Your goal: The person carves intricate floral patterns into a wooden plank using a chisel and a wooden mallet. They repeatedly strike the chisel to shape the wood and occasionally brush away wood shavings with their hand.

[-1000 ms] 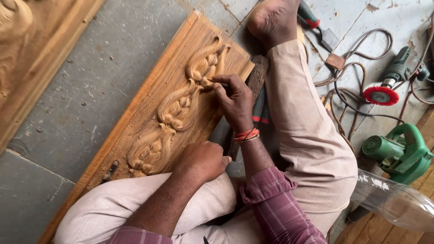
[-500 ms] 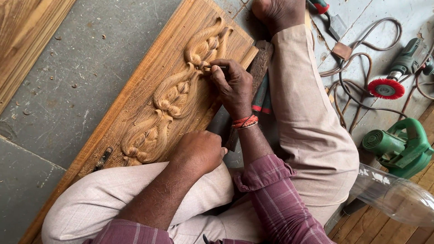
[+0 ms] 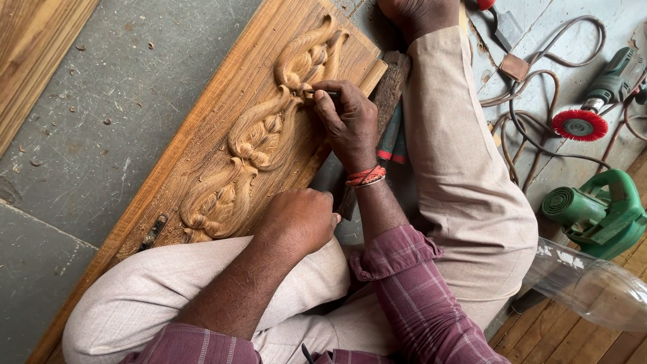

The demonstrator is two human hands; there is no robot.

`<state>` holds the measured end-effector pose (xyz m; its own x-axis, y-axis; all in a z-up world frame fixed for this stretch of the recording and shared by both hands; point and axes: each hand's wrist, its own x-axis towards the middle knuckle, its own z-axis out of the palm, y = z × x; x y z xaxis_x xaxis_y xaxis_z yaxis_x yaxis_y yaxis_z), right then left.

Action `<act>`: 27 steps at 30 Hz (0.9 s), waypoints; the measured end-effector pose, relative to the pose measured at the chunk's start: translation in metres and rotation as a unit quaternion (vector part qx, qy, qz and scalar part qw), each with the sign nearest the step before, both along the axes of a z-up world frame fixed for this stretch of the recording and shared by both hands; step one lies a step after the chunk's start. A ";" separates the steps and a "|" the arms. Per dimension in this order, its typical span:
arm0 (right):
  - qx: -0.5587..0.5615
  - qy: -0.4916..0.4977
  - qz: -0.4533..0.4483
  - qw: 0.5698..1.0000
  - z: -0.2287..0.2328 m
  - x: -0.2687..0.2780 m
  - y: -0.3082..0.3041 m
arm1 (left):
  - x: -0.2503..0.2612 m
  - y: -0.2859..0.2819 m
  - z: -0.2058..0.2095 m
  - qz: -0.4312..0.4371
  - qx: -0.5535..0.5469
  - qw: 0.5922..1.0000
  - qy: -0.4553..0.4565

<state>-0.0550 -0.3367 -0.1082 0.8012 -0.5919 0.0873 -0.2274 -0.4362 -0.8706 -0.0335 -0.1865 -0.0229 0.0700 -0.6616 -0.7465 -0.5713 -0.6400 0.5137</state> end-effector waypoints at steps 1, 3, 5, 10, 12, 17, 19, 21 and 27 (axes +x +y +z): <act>-0.004 0.004 0.001 1.000 0.000 -0.001 0.000 | 0.000 0.000 0.000 0.001 0.001 1.000 0.000; -0.012 0.018 -0.002 1.000 0.000 -0.001 0.000 | -0.001 0.000 -0.001 0.001 0.001 1.000 0.001; -0.018 0.036 -0.009 0.999 0.000 -0.001 0.000 | -0.001 0.000 -0.001 0.002 -0.002 1.000 0.003; 0.001 0.017 -0.004 1.000 0.000 0.000 0.000 | -0.001 0.001 -0.003 0.016 -0.016 1.000 -0.001; -0.016 0.025 -0.004 1.000 -0.001 -0.002 0.000 | -0.002 0.001 -0.004 0.014 -0.027 1.000 -0.005; -0.031 0.032 -0.011 0.999 -0.002 -0.001 -0.001 | -0.001 0.001 -0.003 0.012 -0.017 1.000 -0.004; -0.024 0.033 -0.013 0.999 -0.002 -0.002 -0.001 | -0.001 0.001 -0.003 0.013 -0.023 1.000 -0.006; -0.026 0.033 -0.016 0.999 -0.002 -0.002 -0.001 | -0.002 0.001 -0.003 0.017 -0.024 1.000 -0.005; -0.021 0.024 -0.011 0.999 -0.002 -0.002 -0.001 | -0.001 0.001 -0.003 0.016 -0.028 0.999 -0.008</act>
<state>-0.0572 -0.3380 -0.1105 0.7914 -0.6067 0.0748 -0.2781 -0.4663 -0.8398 -0.0344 -0.1853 -0.0257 0.1040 -0.7001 -0.7064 -0.5588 -0.6287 0.5408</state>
